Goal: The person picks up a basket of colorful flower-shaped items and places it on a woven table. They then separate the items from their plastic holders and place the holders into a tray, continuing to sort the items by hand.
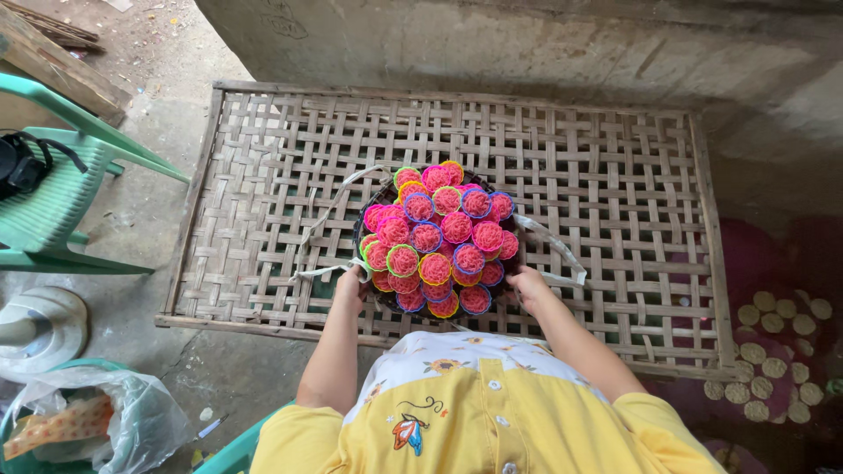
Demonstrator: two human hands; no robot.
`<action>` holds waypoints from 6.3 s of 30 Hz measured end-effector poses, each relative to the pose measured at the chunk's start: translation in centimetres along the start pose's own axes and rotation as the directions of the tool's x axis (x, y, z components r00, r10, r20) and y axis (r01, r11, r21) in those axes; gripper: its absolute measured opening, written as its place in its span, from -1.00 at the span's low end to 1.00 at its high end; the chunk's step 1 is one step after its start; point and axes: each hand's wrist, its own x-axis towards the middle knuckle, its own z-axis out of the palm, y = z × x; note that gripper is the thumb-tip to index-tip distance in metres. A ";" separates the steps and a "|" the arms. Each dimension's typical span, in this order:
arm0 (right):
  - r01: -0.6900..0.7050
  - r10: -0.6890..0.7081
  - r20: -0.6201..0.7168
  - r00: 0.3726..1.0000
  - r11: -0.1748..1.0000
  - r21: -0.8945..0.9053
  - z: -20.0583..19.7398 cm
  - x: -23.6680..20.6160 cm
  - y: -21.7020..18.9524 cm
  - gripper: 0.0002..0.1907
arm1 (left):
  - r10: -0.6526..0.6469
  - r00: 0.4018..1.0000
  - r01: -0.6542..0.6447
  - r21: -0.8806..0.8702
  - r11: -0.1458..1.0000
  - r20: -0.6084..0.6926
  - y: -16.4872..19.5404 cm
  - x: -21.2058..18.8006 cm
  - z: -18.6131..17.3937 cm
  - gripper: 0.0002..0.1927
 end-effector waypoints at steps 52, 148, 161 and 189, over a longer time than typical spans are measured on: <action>0.145 -0.133 0.150 0.980 0.987 -0.072 -1.0 -3.1 6.5 -0.50 | 0.633 0.773 -0.632 -0.118 0.766 -0.029 7.2 -3.3 -16.4 -0.64; 0.545 -0.734 0.102 0.672 0.396 -0.739 -3.9 -2.5 3.4 -0.80 | 0.541 0.607 -0.711 0.701 0.044 0.582 -9.8 -0.4 6.0 0.08; 0.776 -0.657 0.601 0.455 -0.039 -0.630 4.0 -8.1 1.3 -0.78 | 0.391 0.103 -0.971 0.178 -0.160 0.915 -10.2 -5.1 9.9 -0.01; 0.433 -0.786 0.128 0.605 0.190 -0.881 -3.3 2.2 -0.4 -0.12 | 0.869 0.413 -0.506 0.862 -0.030 0.273 2.1 -1.0 -0.3 0.14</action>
